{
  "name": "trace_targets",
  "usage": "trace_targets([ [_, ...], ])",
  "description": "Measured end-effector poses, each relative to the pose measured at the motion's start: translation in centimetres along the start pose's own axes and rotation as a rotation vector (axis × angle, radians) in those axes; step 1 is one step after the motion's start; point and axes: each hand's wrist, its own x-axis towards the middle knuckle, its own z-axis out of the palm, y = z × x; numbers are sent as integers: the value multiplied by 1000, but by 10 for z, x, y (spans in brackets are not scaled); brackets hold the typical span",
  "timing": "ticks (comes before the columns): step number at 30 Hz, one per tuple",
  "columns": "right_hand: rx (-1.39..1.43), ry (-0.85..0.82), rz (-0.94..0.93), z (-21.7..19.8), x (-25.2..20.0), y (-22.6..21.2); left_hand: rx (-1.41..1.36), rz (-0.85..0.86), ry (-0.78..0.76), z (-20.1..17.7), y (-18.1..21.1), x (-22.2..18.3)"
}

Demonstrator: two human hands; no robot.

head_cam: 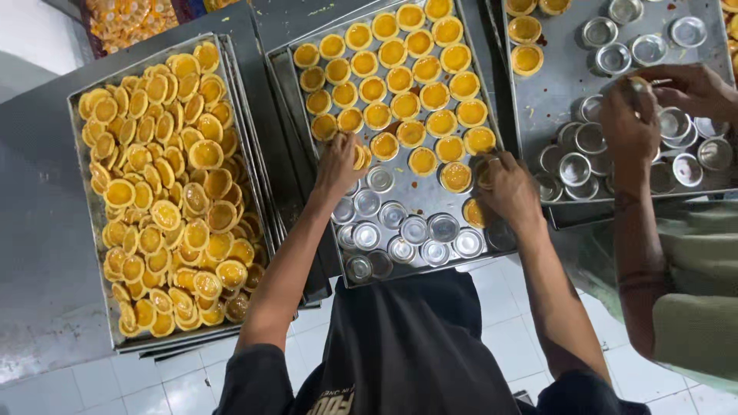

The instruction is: The person organizes metal molds and transfers baked egg tarts between metal trays by hand.

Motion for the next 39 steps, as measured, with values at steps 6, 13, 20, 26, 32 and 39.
trace_targets([
  [6, 39, -31, 29, -5, -2, -5, 42, -11, -12, 6, 5, -13],
  [13, 63, 54, -41, 7, 1, 6, -64, -26, -92, -13, 13, -17],
  [20, 113, 13, -7, -45, -18, -29, -66, -31, -125, -34, 27, -17],
  [26, 317, 67, 37, 4, -18, -17, -301, -41, -115, -24, -4, -15],
  [32, 232, -14, 29, 6, -22, -11, -558, -148, -288, -83, 25, -12],
  [39, 464, 171, -108, 36, -6, 3, -682, -245, -226, -105, 9, -30],
])
